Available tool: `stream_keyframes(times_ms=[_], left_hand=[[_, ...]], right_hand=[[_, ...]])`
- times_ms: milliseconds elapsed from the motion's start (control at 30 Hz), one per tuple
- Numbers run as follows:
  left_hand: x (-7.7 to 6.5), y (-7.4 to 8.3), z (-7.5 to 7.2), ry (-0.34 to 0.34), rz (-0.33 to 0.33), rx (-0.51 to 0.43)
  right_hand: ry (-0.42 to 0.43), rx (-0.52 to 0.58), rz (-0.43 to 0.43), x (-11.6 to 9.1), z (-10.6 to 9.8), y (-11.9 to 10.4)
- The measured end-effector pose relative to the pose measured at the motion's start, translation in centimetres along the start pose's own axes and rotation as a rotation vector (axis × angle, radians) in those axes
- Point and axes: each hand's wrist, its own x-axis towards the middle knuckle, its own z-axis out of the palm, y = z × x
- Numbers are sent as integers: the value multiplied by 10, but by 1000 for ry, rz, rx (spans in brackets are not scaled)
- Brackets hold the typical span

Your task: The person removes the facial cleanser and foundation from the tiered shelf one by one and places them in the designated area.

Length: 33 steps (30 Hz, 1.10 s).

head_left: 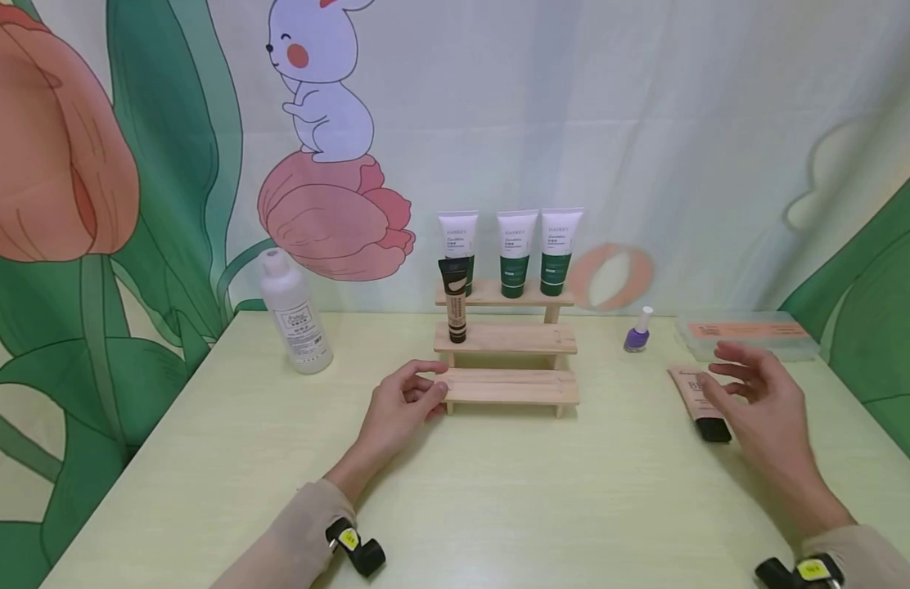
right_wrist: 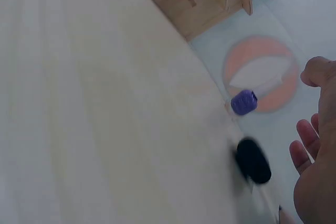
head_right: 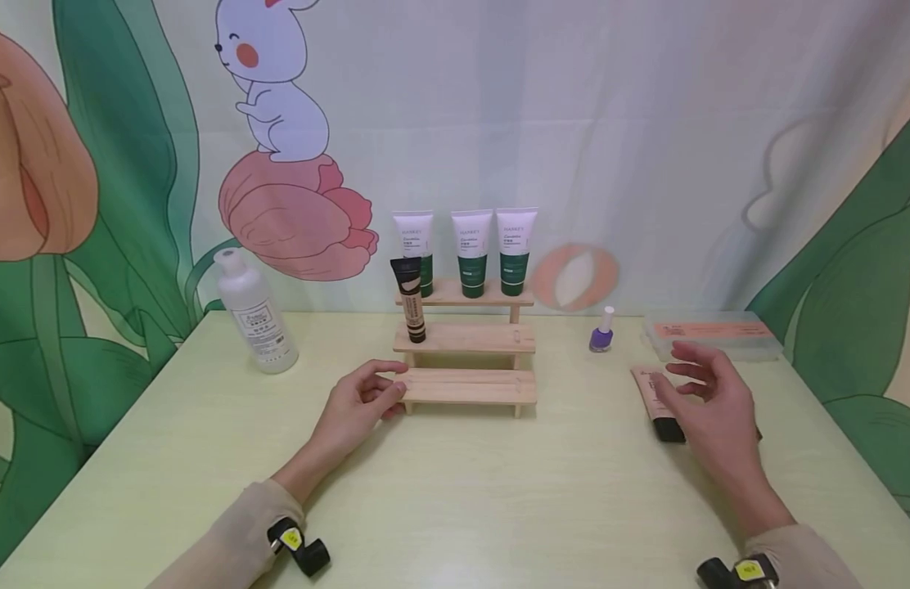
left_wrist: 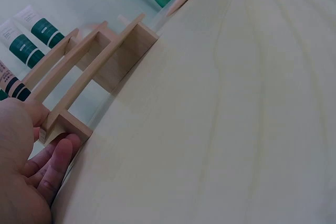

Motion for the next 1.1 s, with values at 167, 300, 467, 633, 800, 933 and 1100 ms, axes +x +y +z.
stream_keyframes(times_ms=[167,300,467,633,800,933,1100], left_hand=[[0,0,0,-1,3,3],[-1,1,1,2,0,-5],[-1,0,1,4,-1,-2],[0,-1,1,1,-4,1],[1,-1,3,-1,-7,5],[0,0,4,4,-8,8],[-1,1,2,10,0,6]], right_hand=[[-19,103,-57,10,13,-23],[-56,249,-101,18,25,-48],[-93,441,-157,29,41,-75],[-121,506,-161,33,59,-91],[-142,453,-173,34,76,-103],[-185,431,-193,34,89,-112],[-231,456,-184,34,109,-125]])
